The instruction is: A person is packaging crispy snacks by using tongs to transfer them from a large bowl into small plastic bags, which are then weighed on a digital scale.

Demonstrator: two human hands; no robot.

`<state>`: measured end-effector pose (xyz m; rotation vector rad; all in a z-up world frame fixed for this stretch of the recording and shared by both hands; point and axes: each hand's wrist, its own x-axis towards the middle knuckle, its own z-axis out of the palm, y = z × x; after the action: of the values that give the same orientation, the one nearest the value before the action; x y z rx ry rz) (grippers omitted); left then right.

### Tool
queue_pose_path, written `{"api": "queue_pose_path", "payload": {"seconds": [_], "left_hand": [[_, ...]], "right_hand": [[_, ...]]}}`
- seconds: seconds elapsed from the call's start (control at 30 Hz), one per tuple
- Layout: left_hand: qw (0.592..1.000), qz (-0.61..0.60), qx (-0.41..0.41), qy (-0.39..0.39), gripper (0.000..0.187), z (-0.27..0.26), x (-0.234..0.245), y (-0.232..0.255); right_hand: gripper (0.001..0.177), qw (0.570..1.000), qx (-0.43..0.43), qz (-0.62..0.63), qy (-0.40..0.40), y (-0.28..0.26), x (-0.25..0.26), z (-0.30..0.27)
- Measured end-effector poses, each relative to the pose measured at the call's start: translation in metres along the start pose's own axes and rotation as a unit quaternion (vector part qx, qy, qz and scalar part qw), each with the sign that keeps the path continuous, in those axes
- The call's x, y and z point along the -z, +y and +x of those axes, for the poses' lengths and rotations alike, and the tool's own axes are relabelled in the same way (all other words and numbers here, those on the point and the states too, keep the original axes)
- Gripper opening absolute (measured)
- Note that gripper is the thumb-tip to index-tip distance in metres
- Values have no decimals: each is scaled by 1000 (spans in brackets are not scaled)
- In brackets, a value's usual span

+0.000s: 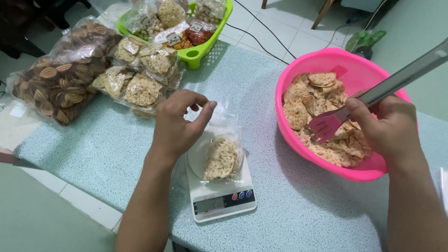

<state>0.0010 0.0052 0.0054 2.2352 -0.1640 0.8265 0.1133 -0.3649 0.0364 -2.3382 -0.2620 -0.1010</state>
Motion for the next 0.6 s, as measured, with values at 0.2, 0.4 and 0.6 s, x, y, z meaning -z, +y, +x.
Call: {"api": "queue_pose_path", "payload": {"seconds": [0.2, 0.4, 0.6], "left_hand": [[999, 5, -32, -43, 18, -1, -7, 7], [1000, -2, -30, -1, 19, -2, -4, 3], [1000, 4, -15, 23, 20, -4, -7, -3]], "right_hand": [[25, 1000, 2, 8, -8, -10, -1, 0], [28, 1000, -2, 20, -15, -12, -1, 0], [28, 999, -35, 27, -11, -11, -1, 2]]}}
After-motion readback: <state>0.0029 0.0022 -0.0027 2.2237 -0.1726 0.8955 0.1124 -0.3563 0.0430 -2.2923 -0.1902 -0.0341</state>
